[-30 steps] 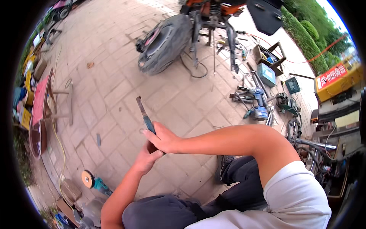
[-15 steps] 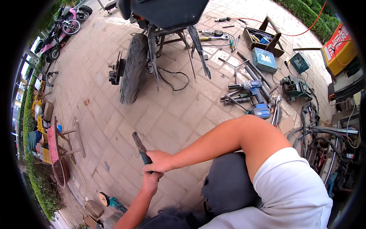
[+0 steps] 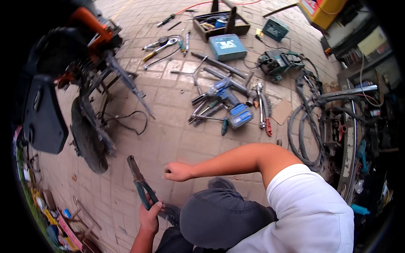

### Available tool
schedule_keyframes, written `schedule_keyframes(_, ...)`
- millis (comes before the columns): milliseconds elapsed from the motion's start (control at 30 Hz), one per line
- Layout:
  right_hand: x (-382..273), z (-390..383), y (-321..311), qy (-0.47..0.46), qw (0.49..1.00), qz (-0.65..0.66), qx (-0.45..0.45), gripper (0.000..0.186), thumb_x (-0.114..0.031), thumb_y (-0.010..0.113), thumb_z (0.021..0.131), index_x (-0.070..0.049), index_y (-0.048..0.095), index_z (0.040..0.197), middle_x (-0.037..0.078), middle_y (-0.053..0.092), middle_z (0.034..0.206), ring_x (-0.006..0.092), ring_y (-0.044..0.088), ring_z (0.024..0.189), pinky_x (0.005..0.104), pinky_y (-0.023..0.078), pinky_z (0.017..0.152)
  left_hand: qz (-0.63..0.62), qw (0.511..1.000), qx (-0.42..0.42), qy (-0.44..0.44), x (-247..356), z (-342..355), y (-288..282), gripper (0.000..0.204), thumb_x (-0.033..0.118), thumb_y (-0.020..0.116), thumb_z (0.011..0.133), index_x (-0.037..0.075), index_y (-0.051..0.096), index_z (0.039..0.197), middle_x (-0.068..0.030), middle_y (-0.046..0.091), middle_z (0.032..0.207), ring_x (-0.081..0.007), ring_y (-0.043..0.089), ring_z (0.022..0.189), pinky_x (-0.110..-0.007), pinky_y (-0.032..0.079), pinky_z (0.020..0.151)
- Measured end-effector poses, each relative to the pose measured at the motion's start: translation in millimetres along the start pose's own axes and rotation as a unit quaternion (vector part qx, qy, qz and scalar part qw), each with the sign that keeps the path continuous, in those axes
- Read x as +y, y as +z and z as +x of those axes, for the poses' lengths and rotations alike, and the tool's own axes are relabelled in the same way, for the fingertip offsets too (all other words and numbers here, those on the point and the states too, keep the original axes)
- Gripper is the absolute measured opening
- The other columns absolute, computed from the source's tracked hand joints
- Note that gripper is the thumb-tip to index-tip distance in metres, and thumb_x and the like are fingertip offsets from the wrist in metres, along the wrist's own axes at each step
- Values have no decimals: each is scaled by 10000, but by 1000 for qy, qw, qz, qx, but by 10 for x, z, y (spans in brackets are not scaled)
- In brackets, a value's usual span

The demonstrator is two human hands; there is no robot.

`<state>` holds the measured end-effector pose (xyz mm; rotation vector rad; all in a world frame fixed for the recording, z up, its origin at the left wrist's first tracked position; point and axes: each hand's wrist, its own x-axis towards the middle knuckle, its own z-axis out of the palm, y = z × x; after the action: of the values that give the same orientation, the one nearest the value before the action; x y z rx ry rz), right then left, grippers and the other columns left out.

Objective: The person welds a metal component onto a motorcycle frame using a welding torch, using pliers to position the piece and tapping it during the process.

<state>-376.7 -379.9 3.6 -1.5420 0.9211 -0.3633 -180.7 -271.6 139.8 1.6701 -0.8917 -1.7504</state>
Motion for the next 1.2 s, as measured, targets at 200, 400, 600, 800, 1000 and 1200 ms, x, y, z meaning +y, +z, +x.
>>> schedule_keyframes(200, 520, -823, -658, 66, 979, -5, 195, 359, -316, 617, 848, 39, 668, 849, 247, 654, 770, 386, 639, 715, 464, 498, 686, -4, 984, -164, -70, -124, 688, 399, 569, 263, 650, 875, -54, 416, 1285, -78, 585, 903, -176, 601, 819, -320, 497, 724)
schedule_keyframes(400, 672, -2049, -1336, 242, 911, 62, 329, 321, -302, 638, 893, 16, 657, 850, 109, 651, 714, 199, 626, 639, 367, 501, 619, 105, 945, -309, -12, -142, 1232, 435, 384, 162, 672, 835, -8, 536, 1150, -78, 587, 980, -190, 593, 898, -351, 516, 822)
schedule_keyframes(600, 497, -3967, -2555, 311, 765, -242, 508, 385, -350, 659, 808, 19, 715, 905, 215, 705, 865, 336, 686, 821, 420, 526, 758, 215, 885, -413, 22, 336, 1471, 1002, 285, 187, 637, 790, 13, 591, 1011, -56, 582, 886, -168, 576, 856, -314, 490, 762)
schedule_keyframes(800, -776, -5450, -3615, 360, 532, -264, 720, 371, -332, 664, 815, 15, 714, 936, 214, 704, 870, 340, 688, 814, 419, 534, 753, 320, 838, -436, 64, 1079, 1408, 1724, 266, 230, 644, 777, 106, 606, 1009, -27, 572, 830, -130, 541, 799, -271, 427, 804)
schedule_keyframes(1000, -1287, -4940, -3141, 257, 746, 28, 614, 327, -272, 665, 902, 47, 672, 976, 91, 681, 840, 160, 639, 717, 318, 519, 663, 142, 864, -482, 23, 1737, 413, 2879, 467, 155, 670, 747, 11, 490, 1154, -34, 601, 851, -122, 548, 696, -260, 448, 608)
schedule_keyframes(1200, -2409, -5512, -2408, 276, 725, 289, 560, 291, -297, 636, 940, -14, 641, 1008, 51, 660, 879, 140, 647, 778, 279, 513, 652, 207, 833, -513, 15, 2757, -1285, 3688, 476, 135, 699, 786, -16, 492, 1187, -20, 582, 881, -114, 561, 787, -261, 468, 710)
